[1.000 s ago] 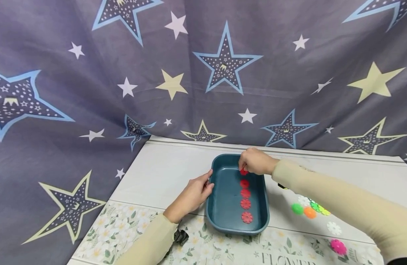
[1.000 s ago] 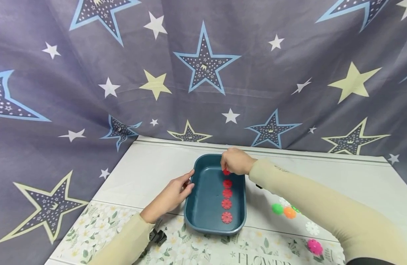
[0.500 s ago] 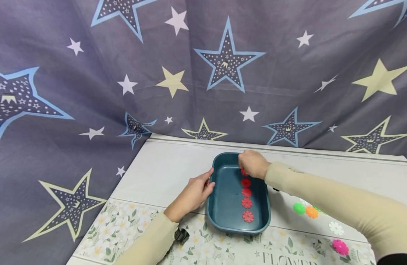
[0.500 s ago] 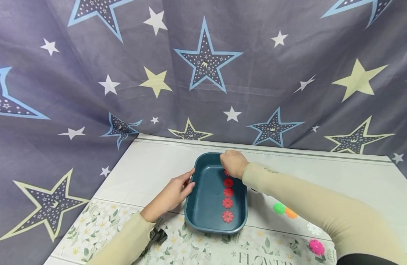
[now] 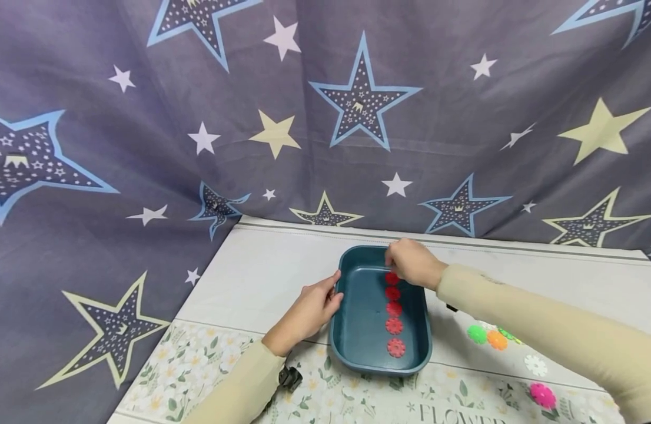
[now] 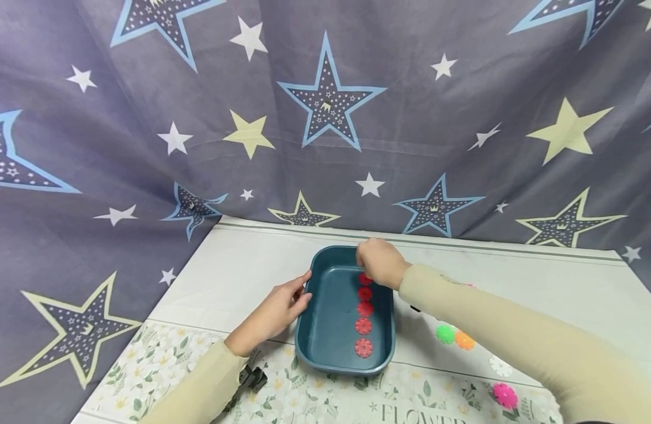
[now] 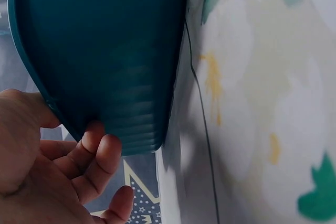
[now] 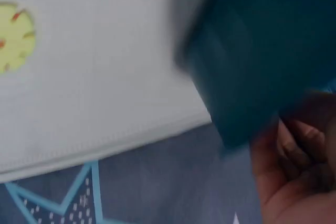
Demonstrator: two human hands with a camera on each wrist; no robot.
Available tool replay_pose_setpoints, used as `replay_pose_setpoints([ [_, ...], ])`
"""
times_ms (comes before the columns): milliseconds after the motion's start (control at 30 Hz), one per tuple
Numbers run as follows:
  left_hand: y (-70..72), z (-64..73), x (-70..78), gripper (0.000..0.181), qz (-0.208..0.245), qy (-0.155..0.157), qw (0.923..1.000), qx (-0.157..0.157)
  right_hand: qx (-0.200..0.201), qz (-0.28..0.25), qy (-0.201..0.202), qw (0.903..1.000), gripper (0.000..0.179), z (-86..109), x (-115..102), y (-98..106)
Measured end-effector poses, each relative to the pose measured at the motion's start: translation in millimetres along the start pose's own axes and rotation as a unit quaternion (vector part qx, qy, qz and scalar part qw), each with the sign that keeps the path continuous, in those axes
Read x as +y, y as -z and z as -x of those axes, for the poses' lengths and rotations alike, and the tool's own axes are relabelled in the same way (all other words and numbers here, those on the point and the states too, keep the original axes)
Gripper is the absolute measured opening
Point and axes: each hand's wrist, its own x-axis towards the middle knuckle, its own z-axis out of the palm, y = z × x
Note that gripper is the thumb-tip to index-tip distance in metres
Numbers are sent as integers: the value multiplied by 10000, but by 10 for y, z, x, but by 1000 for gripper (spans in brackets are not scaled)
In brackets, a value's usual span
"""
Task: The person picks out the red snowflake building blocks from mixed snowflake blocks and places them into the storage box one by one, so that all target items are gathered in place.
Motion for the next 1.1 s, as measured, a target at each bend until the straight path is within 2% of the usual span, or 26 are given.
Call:
replay_pose_setpoints([
  [167, -15, -5, 4, 48, 20, 84, 10000, -20, 429, -221, 10, 9988, 14, 225, 126, 293],
  [300, -18, -11, 8, 49, 84, 172, 9998, -82, 683, -143, -183, 9974, 14, 541, 352, 443],
  [400, -21, -15, -1, 49, 99, 211, 9997, -104, 426, -212, -462, 9978, 19, 834, 539, 517],
  [500, -16, -10, -7, 48, 80, 214, 9997, -82, -183, -440, -772, 9959, 24, 1165, 702, 559],
  [633, -12, 0, -10, 48, 64, 186, 9998, -37, -1048, -866, -1223, 9831, 32, 1639, 867, 556],
  [733, -14, -6, -12, 48, 75, 165, 9998, -45, -1264, -992, -1498, 9756, 36, 1966, 958, 516],
  [800, -15, -11, -12, 48, 107, 150, 9998, -41, -1125, -909, -1501, 9780, 37, 2131, 1006, 476],
  [933, -15, -13, -12, 48, 105, 124, 9999, 47, -716, -748, -1416, 9845, 37, 2290, 1047, 415],
  [1100, -36, -8, -1, 47, 74, 78, 9999, 88, -680, -845, -1765, 9783, 37, 2317, 1021, 396],
])
